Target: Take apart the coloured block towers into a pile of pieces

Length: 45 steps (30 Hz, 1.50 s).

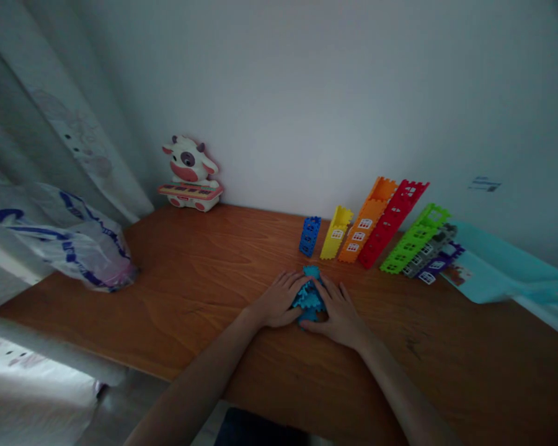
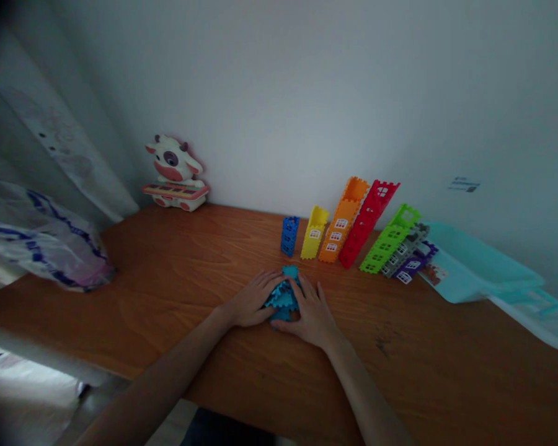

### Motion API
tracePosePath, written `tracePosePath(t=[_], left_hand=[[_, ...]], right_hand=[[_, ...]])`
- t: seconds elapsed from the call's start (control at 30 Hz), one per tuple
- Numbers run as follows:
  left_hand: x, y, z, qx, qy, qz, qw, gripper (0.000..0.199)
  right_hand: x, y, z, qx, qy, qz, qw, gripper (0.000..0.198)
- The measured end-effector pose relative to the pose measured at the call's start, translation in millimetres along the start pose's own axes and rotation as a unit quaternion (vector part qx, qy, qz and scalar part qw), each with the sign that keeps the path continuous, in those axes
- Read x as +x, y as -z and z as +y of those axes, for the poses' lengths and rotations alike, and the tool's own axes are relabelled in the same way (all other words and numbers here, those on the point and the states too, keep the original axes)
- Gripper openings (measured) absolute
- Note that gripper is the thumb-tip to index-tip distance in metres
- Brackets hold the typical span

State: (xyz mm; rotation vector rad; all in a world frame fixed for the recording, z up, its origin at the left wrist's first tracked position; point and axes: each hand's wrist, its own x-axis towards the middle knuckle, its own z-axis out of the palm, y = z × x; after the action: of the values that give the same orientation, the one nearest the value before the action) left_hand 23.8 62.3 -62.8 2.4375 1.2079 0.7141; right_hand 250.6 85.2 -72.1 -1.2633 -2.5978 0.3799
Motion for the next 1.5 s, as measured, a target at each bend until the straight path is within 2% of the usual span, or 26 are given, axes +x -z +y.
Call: tracePosePath(t=[0.13, 0.3, 0.47, 0.67, 0.83, 0.9, 1.0, 1.13, 1.23, 1.37, 1.43, 1.5], left_hand=[[1, 0, 3, 0.008, 0.014, 0.030, 0.999, 0.077], [4, -4, 0, 0.056, 0.139, 0.101, 0.983, 0.056], [4, 4, -10, 0.087, 0.224, 0.133, 0.962, 0.049], [-3, 21, -38, 0.103, 0.304, 0.189, 0.928, 0.039], [-15, 35, -68, 0.133, 0.369, 0.276, 0.877, 0.038], [-18, 39, -79, 0.129, 0.378, 0.312, 0.862, 0.038], [-20, 43, -87, 0.117, 0.358, 0.338, 0.862, 0.042], [-16, 44, -80, 0.103, 0.368, 0.319, 0.867, 0.057], [-14, 42, -71, 0.125, 0.376, 0.276, 0.876, 0.073], [-13, 38, -70, 0.188, 0.346, 0.217, 0.893, 0.095], [-11, 39, -75, 0.203, 0.345, 0.202, 0.894, 0.090], [-8, 40, -80, 0.210, 0.354, 0.202, 0.889, 0.079]], right_hand=[[9, -3, -7, -0.009, 0.002, 0.014, 1.000, 0.087], [27, -17, -29, -0.030, -0.018, 0.041, 0.999, 0.071], [55, -27, -57, -0.050, -0.022, 0.031, 0.998, 0.071], [96, -35, -91, -0.048, -0.030, 0.019, 0.998, 0.065], [141, -53, -114, -0.034, -0.057, 0.029, 0.997, 0.064], [158, -62, -121, -0.005, -0.071, 0.050, 0.996, 0.064], [175, -69, -122, 0.043, -0.063, 0.072, 0.994, 0.062], [168, -63, -101, 0.090, -0.003, 0.095, 0.991, 0.061], [146, -54, -76, 0.196, 0.033, 0.218, 0.955, 0.045], [112, -42, -51, 0.224, -0.010, 0.383, 0.896, 0.032], [100, -32, -43, 0.192, -0.009, 0.414, 0.890, 0.031], [93, -15, -37, 0.152, 0.005, 0.414, 0.898, 0.032]])
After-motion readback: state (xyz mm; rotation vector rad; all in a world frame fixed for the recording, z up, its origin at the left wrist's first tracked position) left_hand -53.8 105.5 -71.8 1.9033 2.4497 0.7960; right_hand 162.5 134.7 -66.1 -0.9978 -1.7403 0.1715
